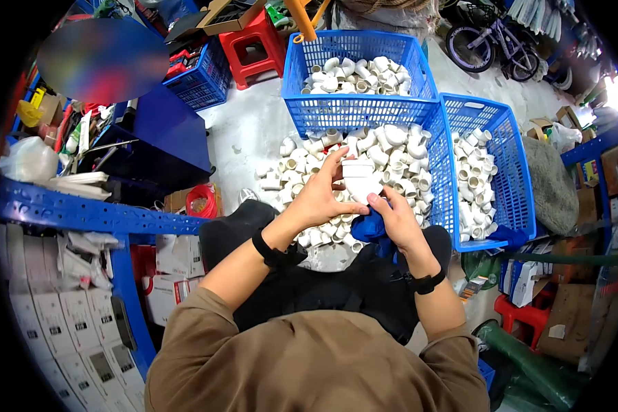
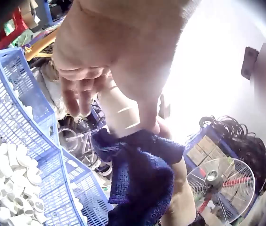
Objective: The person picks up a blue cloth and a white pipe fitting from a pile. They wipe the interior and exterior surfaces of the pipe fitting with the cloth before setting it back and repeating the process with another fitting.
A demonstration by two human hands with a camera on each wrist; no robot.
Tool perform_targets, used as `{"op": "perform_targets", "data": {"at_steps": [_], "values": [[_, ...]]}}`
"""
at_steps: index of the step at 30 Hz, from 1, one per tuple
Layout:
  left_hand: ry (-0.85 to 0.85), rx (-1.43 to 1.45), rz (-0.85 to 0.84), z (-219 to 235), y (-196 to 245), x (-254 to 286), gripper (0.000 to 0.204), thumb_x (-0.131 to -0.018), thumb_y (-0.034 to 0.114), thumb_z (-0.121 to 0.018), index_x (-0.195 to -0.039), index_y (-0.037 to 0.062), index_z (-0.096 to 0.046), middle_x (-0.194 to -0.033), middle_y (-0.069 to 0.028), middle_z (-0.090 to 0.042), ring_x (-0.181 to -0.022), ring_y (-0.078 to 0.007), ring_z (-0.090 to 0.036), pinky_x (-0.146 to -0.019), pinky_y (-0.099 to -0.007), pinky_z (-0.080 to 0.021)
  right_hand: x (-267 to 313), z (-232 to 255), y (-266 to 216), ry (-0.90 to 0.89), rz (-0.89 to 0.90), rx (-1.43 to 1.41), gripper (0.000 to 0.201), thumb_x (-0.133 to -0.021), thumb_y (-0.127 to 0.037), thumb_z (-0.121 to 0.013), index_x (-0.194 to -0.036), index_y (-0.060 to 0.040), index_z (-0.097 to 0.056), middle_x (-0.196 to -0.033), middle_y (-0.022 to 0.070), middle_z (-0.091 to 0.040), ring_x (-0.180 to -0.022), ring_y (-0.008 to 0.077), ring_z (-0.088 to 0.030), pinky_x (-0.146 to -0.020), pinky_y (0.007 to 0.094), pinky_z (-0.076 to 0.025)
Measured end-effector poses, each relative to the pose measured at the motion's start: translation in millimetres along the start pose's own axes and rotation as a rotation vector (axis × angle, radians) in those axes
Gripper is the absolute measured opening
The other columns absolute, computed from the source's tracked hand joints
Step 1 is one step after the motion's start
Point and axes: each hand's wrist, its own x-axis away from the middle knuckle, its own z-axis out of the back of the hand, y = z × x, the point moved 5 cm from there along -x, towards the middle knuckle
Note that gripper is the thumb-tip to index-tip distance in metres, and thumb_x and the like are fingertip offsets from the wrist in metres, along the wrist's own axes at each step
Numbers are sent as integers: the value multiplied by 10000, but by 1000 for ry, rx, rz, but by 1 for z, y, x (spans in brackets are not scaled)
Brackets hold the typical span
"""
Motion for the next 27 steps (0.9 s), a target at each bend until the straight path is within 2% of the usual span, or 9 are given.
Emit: {"op": "perform_targets", "data": {"at_steps": [2,6,9,18,20,22,25,26,27], "values": [[68,20,135,26,-17,-7,1065,-747,139,-893,-1553,57,-202,-1549,-201,-382,-1351,-301,-482,-1040,-397,-472,-35,-4,10,41,-116,47,392,-953,-342,-622,-918,47,-653,-779,45,-617,-715,113,-526,-650,271,-412],[339,247,123,96,-64,-29,656,-964,212,-676,-1482,21,-321,-1459,-184,-495,-1246,-252,-584,-925,-337,-513,-144,0,-23,132,-297,-259,331,-982,-350,-595,-963,-26,-661,-816,45,-677,-662,142,-617,-597,281,-494],[485,279,205,141,-73,-41,581,-1005,341,-611,-1450,39,-391,-1350,-136,-599,-1185,-217,-622,-891,-320,-505,-238,3,-47,118,-206,-484,320,-972,-340,-636,-1010,-22,-661,-858,68,-715,-695,164,-676,-622,314,-565],[310,592,369,174,-168,-36,745,-942,403,-700,-1528,173,-303,-1420,-49,-499,-1200,-209,-572,-901,-420,-543,-279,-150,23,-85,-161,-148,548,-936,-296,-712,-1314,22,-475,-1140,133,-640,-1043,166,-619,-910,295,-495],[456,767,313,190,-176,-37,695,-935,333,-726,-1482,130,-349,-1335,-69,-550,-1113,-178,-607,-772,-407,-596,-283,-194,27,-228,-78,-131,481,-992,-334,-639,-1319,-8,-505,-1158,128,-641,-1066,163,-603,-933,304,-482],[668,881,223,222,-182,-39,326,-1049,254,-541,-1350,134,-509,-1161,-33,-654,-1007,-153,-661,-770,-340,-581,-295,-227,27,-296,87,87,442,-1041,-398,-531,-1274,-29,-597,-1165,123,-660,-1104,185,-595,-971,327,-459],[1008,634,181,285,-221,-19,242,-1056,180,-494,-1256,62,-560,-1042,-24,-656,-919,-120,-643,-802,-298,-558,-328,-263,24,-150,401,230,450,-1036,-408,-521,-1217,-11,-633,-1138,177,-662,-1086,262,-618,-966,341,-459],[1119,523,148,307,-233,-6,237,-1056,149,-475,-1231,23,-573,-1004,-15,-645,-902,-93,-617,-846,-268,-535,-341,-271,25,-47,476,405,424,-1076,-365,-443,-1209,-2,-617,-1105,86,-650,-1077,170,-614,-907,288,-474],[1232,487,120,324,-228,7,220,-1057,163,-476,-1200,35,-582,-973,-11,-640,-868,-94,-615,-798,-274,-546,-361,-280,44,-71,321,290,416,-1074,-359,-449,-1191,5,-611,-1095,91,-652,-1043,188,-631,-892,302,-484]]}}
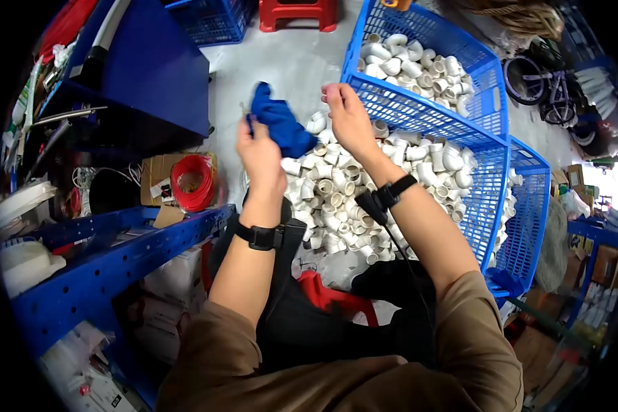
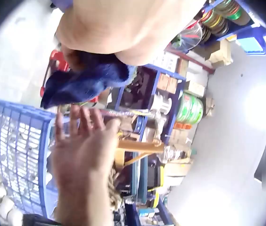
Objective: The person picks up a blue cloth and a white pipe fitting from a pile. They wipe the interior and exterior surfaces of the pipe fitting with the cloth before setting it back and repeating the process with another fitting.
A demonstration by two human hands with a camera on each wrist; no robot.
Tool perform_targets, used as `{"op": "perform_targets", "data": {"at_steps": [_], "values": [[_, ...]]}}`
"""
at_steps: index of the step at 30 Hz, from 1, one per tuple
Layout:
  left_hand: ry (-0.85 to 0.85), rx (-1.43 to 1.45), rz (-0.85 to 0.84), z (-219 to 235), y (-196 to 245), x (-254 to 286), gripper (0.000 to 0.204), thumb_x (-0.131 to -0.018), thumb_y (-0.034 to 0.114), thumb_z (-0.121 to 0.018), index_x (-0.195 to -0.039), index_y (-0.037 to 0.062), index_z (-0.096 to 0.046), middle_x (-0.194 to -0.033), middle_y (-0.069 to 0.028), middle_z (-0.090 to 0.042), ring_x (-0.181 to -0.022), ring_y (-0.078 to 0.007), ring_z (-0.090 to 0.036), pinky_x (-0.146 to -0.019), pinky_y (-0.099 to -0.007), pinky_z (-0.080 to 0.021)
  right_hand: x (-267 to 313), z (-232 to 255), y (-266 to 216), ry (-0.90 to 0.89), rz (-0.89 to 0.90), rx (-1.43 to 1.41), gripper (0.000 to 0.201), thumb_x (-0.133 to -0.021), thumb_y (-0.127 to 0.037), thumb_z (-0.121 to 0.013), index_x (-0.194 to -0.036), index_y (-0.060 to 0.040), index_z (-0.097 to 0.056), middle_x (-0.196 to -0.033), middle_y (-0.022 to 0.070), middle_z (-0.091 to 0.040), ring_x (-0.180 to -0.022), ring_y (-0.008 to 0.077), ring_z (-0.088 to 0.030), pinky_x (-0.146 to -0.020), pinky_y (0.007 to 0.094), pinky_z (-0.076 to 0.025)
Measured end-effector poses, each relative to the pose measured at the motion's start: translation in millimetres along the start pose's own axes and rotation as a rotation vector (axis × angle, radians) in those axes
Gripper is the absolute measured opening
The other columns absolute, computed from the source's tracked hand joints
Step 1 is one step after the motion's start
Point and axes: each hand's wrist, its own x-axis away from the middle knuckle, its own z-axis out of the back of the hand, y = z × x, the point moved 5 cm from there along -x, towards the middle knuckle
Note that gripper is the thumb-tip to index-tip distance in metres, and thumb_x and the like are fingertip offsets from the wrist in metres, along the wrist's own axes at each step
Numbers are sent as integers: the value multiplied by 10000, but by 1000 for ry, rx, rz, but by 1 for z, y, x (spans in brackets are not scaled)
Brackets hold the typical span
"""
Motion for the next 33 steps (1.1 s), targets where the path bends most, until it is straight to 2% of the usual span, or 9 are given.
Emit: {"op": "perform_targets", "data": {"at_steps": [3,4,11,13,15,17,25,27,33], "values": [[203,111,-32,11,68,-4,199,-1055,215,-491,-1129,69,-604,-945,-10,-638,-780,-113,-624,-647,-299,-562,-25,-47,81,-105,-153,-75,405,-1016,-355,-558,-1167,19,-590,-1100,156,-675,-992,284,-672,-892,364,-511],[257,147,-77,21,71,-12,190,-1046,230,-513,-1133,91,-608,-948,-14,-640,-736,-131,-630,-562,-316,-554,-25,-65,99,-213,-122,171,435,-962,-359,-613,-1170,23,-596,-1116,196,-669,-1013,327,-661,-901,394,-509],[290,-133,-190,46,68,-32,331,-929,56,-678,-1240,6,-576,-1167,-88,-625,-1029,-148,-599,-926,-274,-486,38,-175,227,-840,-196,962,490,-828,-242,-682,-1247,-19,-559,-1281,186,-604,-1204,356,-581,-985,467,-496],[245,-90,-153,41,66,-31,380,-919,18,-666,-1283,2,-557,-1176,-98,-621,-1032,-149,-600,-935,-283,-487,56,-194,256,-836,-234,982,624,-808,-304,-745,-1318,-54,-488,-1341,146,-547,-1277,322,-510,-1003,465,-482],[215,-118,-110,36,65,-30,419,-921,-23,-637,-1327,-13,-532,-1196,-105,-616,-1047,-150,-603,-957,-285,-483,67,-211,276,-749,-177,966,459,-868,-164,-605,-1295,-23,-512,-1300,149,-569,-1286,322,-496,-991,470,-462],[157,-174,-137,30,57,-29,422,-931,-30,-621,-1340,-31,-520,-1209,-107,-614,-1072,-151,-602,-969,-284,-480,80,-228,304,-430,3,1014,443,-880,-152,-580,-1294,-13,-504,-1295,145,-558,-1302,330,-464,-1011,467,-433],[-7,-487,-106,8,39,-16,411,-929,-53,-636,-1329,-31,-545,-1213,-78,-621,-963,-84,-624,-833,-183,-486,75,-254,352,-411,-5,1251,612,-964,-259,-472,-1502,-1,-333,-1517,151,-419,-1425,329,-357,-1134,557,-311],[2,-492,-77,1,35,-16,378,-909,-37,-638,-1282,11,-602,-1160,-120,-521,-1018,-192,-564,-934,-271,-435,81,-264,387,-360,26,1389,660,-963,-394,-473,-1483,-9,-345,-1463,167,-448,-1405,331,-368,-1134,545,-323],[-59,-444,-17,-4,-7,19,382,-892,-63,-639,-1263,25,-616,-1180,-159,-518,-1051,-260,-587,-923,-314,-480,75,-254,386,-373,-12,1258,622,-924,-346,-528,-1417,2,-377,-1387,189,-481,-1322,353,-425,-1076,530,-370]]}}
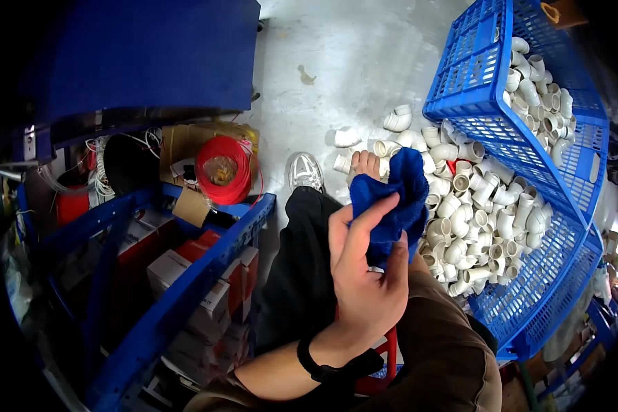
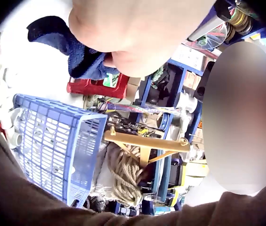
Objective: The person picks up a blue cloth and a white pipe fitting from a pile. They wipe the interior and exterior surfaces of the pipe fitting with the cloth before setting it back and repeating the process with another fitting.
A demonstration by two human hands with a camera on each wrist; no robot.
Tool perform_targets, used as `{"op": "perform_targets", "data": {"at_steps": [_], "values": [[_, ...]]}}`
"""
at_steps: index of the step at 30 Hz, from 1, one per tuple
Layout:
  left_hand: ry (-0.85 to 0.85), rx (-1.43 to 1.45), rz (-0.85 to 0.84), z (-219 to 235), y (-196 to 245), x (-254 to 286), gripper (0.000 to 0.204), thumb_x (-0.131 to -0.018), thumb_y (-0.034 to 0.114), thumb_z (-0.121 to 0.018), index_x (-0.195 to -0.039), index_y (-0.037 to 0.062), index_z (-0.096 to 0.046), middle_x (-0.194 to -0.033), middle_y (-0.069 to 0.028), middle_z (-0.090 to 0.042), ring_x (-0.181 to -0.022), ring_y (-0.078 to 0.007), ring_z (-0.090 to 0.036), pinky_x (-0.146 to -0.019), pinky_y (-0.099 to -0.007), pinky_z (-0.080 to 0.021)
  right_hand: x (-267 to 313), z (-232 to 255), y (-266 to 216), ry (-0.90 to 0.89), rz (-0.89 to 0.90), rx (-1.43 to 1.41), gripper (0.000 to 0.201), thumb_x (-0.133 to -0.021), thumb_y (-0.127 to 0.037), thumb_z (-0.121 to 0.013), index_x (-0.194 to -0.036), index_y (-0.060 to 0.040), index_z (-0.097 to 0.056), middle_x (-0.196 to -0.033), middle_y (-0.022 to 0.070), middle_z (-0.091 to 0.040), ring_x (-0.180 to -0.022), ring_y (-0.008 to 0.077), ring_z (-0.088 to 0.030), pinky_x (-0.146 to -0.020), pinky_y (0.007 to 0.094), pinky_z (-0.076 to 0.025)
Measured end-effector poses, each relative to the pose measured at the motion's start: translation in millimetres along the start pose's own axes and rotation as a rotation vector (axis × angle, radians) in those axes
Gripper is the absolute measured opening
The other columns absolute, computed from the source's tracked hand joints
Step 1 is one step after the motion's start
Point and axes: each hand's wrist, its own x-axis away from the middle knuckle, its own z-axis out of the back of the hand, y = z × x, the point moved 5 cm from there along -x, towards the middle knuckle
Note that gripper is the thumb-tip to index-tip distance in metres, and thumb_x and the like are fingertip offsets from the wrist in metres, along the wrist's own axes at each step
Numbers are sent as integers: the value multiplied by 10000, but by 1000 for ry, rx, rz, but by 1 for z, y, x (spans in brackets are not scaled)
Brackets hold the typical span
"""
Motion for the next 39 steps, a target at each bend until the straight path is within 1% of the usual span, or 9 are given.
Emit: {"op": "perform_targets", "data": {"at_steps": [3,5,6,8,21,24,26,29,39], "values": [[-42,-14,23,-5,-4,16,385,-883,-56,-650,-1258,23,-612,-1169,-174,-530,-1062,-286,-588,-942,-331,-474,6,6,6,-8,16,-63,605,-904,-321,-555,-1385,8,-393,-1348,200,-497,-1280,363,-453,-1047,522,-394],[-106,-249,-190,-9,8,22,384,-890,-47,-656,-1265,-14,-580,-1142,-101,-557,-1049,-169,-579,-915,-266,-460,16,15,16,-13,34,-102,593,-891,-305,-573,-1363,11,-404,-1323,207,-508,-1252,370,-472,-1027,517,-410],[-67,-127,-208,-11,6,24,381,-873,-34,-651,-1247,22,-604,-1117,-187,-550,-1054,-308,-586,-940,-351,-474,23,23,23,-19,40,-117,587,-884,-297,-582,-1352,13,-409,-1310,211,-513,-1238,374,-482,-1018,514,-418],[-54,-66,-252,-17,19,32,363,-884,-6,-669,-1240,-9,-600,-1102,-107,-598,-1016,-183,-583,-929,-289,-451,38,36,35,-36,53,-148,576,-871,-281,-601,-1330,17,-419,-1285,218,-524,-1210,381,-501,-998,509,-434],[-209,-41,-255,-19,19,65,339,-865,12,-646,-1202,46,-637,-1124,-193,-562,-1004,-345,-599,-885,-388,-488,38,87,28,-208,131,-464,599,-820,-251,-714,-1261,50,-443,-1198,274,-557,-1111,433,-582,-916,483,-511],[-163,-127,-319,-4,17,52,449,-819,-67,-641,-1248,58,-605,-1154,-194,-532,-969,-367,-603,-825,-405,-507,2,56,13,-251,1,-542,724,-825,-318,-740,-1329,75,-402,-1243,290,-532,-1186,445,-539,-970,482,-485],[-122,-86,-298,12,16,41,452,-809,-77,-647,-1241,52,-614,-1128,-193,-546,-953,-360,-599,-820,-413,-505,-20,34,7,41,39,-475,868,-805,-401,-762,-1397,90,-359,-1288,294,-517,-1238,454,-498,-1026,494,-442],[-42,-104,-206,32,15,27,469,-801,-71,-657,-1249,67,-639,-1162,-220,-563,-1000,-370,-598,-857,-410,-506,-45,56,-7,-71,-83,-365,1027,-764,-577,-742,-1431,95,-344,-1337,306,-505,-1263,436,-485,-1032,506,-421],[-97,-135,-200,45,11,21,580,-757,-80,-664,-1298,123,-625,-1183,-200,-536,-1067,-375,-564,-917,-447,-474,-66,64,-32,-251,-303,-281,829,-799,-568,-662,-1293,77,-496,-1168,264,-657,-1172,380,-592,-1104,510,-292]]}}
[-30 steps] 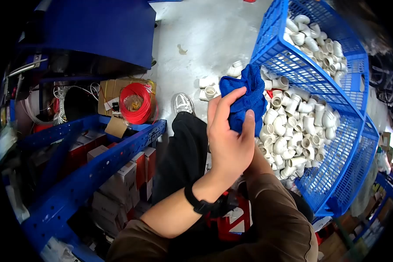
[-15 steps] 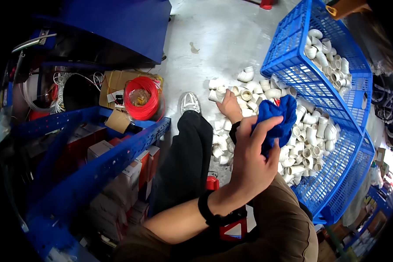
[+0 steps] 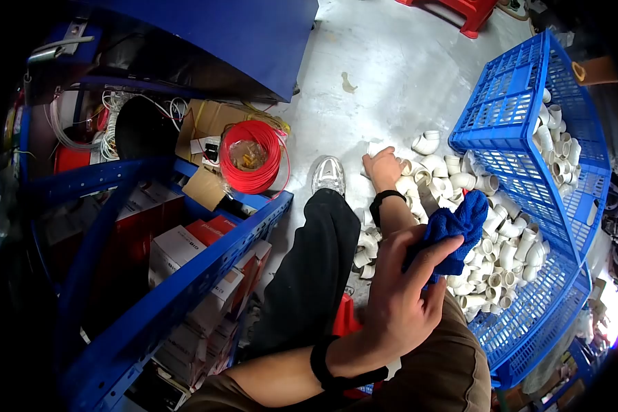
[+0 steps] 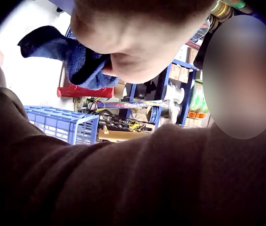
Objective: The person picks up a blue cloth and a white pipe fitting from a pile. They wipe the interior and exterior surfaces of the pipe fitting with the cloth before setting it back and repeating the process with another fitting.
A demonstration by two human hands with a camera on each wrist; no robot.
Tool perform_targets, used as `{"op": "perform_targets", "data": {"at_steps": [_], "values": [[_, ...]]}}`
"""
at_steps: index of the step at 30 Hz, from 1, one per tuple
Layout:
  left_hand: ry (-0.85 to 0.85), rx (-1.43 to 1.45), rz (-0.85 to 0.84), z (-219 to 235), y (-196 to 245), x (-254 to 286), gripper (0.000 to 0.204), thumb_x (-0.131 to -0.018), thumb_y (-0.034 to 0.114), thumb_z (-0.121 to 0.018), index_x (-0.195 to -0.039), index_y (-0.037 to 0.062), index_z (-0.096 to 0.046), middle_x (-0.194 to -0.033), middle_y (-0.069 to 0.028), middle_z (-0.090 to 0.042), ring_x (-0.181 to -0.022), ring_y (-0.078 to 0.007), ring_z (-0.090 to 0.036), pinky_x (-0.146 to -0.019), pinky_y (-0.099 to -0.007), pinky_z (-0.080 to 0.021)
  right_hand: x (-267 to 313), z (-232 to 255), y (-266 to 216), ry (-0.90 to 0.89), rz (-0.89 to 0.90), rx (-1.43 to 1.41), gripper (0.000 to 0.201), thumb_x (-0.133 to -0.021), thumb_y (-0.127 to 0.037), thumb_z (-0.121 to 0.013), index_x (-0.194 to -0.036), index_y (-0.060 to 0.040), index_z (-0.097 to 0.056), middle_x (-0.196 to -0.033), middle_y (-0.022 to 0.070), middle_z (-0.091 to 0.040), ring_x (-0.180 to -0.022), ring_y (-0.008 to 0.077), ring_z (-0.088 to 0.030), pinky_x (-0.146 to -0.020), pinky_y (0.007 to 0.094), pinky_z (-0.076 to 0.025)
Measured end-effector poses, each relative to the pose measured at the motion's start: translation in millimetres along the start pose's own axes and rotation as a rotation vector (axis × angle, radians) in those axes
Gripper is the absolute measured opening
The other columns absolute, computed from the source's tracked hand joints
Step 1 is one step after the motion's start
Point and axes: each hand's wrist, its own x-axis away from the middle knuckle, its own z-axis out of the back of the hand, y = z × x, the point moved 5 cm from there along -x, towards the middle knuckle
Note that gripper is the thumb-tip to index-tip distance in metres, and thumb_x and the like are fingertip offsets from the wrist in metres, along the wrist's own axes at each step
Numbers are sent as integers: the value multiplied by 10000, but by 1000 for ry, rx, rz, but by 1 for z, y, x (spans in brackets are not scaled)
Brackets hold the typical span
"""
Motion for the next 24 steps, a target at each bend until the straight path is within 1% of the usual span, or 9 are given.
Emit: {"op": "perform_targets", "data": {"at_steps": [5,7,9,10,11,14,19,23,24], "values": [[107,-136,-62,11,-3,-9,498,-789,-44,-648,-1263,104,-647,-1153,-195,-558,-1045,-380,-585,-900,-433,-495,22,54,6,228,112,-258,929,-798,-450,-708,-1457,82,-325,-1200,274,-636,-1126,386,-618,-953,410,-500],[184,-208,-124,20,-1,-17,456,-798,-31,-650,-1237,91,-662,-1137,-194,-580,-1046,-385,-593,-909,-432,-495,77,116,12,163,386,-1086,859,-816,-361,-740,-1461,44,-342,-1231,235,-621,-1130,336,-619,-961,403,-494],[216,-224,-178,21,2,-22,343,-819,-4,-701,-1158,50,-702,-1094,-185,-613,-988,-339,-619,-868,-383,-503,118,182,34,279,541,-1007,840,-797,-208,-774,-1471,5,-320,-1282,196,-538,-1157,294,-583,-980,387,-490],[198,-155,-173,17,5,-20,352,-815,-10,-698,-1162,48,-702,-1104,-192,-620,-984,-348,-635,-859,-391,-518,144,209,47,358,693,-919,868,-779,-56,-808,-1481,-35,-299,-1334,157,-455,-1184,252,-547,-999,372,-485],[178,-86,-171,11,8,-19,361,-811,-17,-696,-1167,46,-702,-1114,-198,-626,-981,-358,-650,-849,-400,-533,162,217,65,204,620,-1154,992,-703,76,-798,-1504,-38,-224,-1379,166,-433,-1234,262,-529,-1023,391,-473],[2,6,-361,-20,30,-4,391,-782,-1,-750,-1166,65,-718,-1083,-158,-652,-927,-309,-646,-800,-374,-538,231,277,110,278,799,-1298,1014,-756,40,-726,-1545,-76,-100,-1429,173,-411,-1278,277,-508,-1087,432,-421],[-319,228,-605,-83,71,49,486,-693,83,-864,-1149,128,-703,-1012,-120,-591,-886,-274,-622,-755,-364,-533,307,340,191,242,621,-1360,1180,-697,-36,-860,-1598,-71,-99,-1501,125,-402,-1351,246,-463,-1145,389,-358],[-389,467,-348,-116,55,77,479,-828,115,-788,-1183,78,-469,-1032,-109,-542,-905,-200,-605,-805,-315,-513,360,364,216,2,633,-1266,1112,-750,-60,-821,-1594,-29,-98,-1580,148,-291,-1451,235,-322,-1196,383,-263],[-401,684,-65,-124,50,86,435,-910,145,-719,-1209,62,-416,-1037,-65,-541,-936,-145,-582,-846,-288,-498,370,364,222,15,636,-1295,1123,-749,-74,-836,-1592,-20,-97,-1585,149,-285,-1447,235,-325,-1191,385,-274]]}}
